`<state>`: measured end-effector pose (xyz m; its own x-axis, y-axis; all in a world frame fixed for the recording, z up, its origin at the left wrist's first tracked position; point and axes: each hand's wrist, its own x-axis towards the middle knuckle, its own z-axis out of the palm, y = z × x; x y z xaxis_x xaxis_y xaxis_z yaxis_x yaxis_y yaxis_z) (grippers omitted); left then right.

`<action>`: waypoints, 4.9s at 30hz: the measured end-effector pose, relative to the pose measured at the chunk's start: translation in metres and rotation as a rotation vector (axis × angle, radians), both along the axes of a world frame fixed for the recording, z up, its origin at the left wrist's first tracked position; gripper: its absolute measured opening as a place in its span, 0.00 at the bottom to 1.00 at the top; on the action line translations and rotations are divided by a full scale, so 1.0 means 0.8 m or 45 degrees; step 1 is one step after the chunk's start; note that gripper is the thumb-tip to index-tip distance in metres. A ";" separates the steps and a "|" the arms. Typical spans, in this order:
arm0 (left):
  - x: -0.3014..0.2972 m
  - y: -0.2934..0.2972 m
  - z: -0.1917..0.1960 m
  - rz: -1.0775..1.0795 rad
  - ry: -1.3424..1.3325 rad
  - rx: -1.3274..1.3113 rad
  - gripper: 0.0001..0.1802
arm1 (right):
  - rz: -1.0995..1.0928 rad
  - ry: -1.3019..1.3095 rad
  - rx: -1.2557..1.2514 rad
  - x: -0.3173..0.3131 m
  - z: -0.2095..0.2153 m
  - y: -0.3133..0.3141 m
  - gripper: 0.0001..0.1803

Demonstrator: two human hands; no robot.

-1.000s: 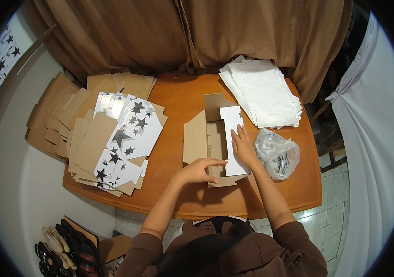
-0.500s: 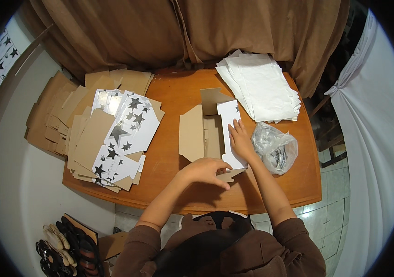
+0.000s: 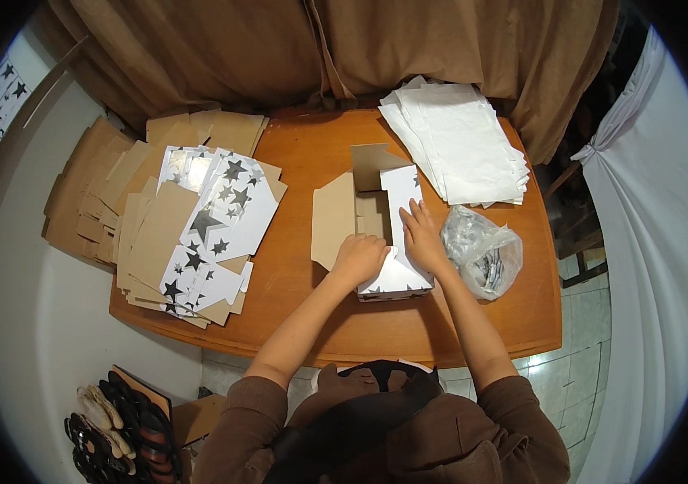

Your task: Assembling cardboard shoeboxes and placing them on a shelf.

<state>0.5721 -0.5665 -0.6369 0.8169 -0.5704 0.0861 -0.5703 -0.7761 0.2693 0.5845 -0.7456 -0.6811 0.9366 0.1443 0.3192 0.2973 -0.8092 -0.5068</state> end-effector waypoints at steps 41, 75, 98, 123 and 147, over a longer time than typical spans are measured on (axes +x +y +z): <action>0.157 -0.009 0.049 0.028 -0.916 -0.250 0.34 | -0.136 0.101 -0.155 0.034 0.036 0.008 0.31; 0.165 0.013 -0.006 -0.450 -0.447 0.087 0.14 | -0.161 0.364 0.008 0.067 0.034 0.006 0.40; 0.111 0.052 0.030 0.401 -0.673 -0.024 0.26 | -0.069 0.162 -0.038 0.027 0.027 0.006 0.32; 0.014 -0.022 -0.036 0.345 0.036 -0.026 0.34 | -0.207 0.244 0.150 0.015 0.000 -0.005 0.27; 0.026 -0.010 -0.065 0.601 0.309 -0.969 0.40 | -0.159 0.377 0.728 0.015 -0.007 -0.001 0.33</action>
<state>0.5931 -0.5748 -0.6888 0.9947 -0.0340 0.0967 -0.1011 -0.4785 0.8723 0.5968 -0.7465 -0.6869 0.9954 -0.0875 0.0397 0.0006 -0.4069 -0.9135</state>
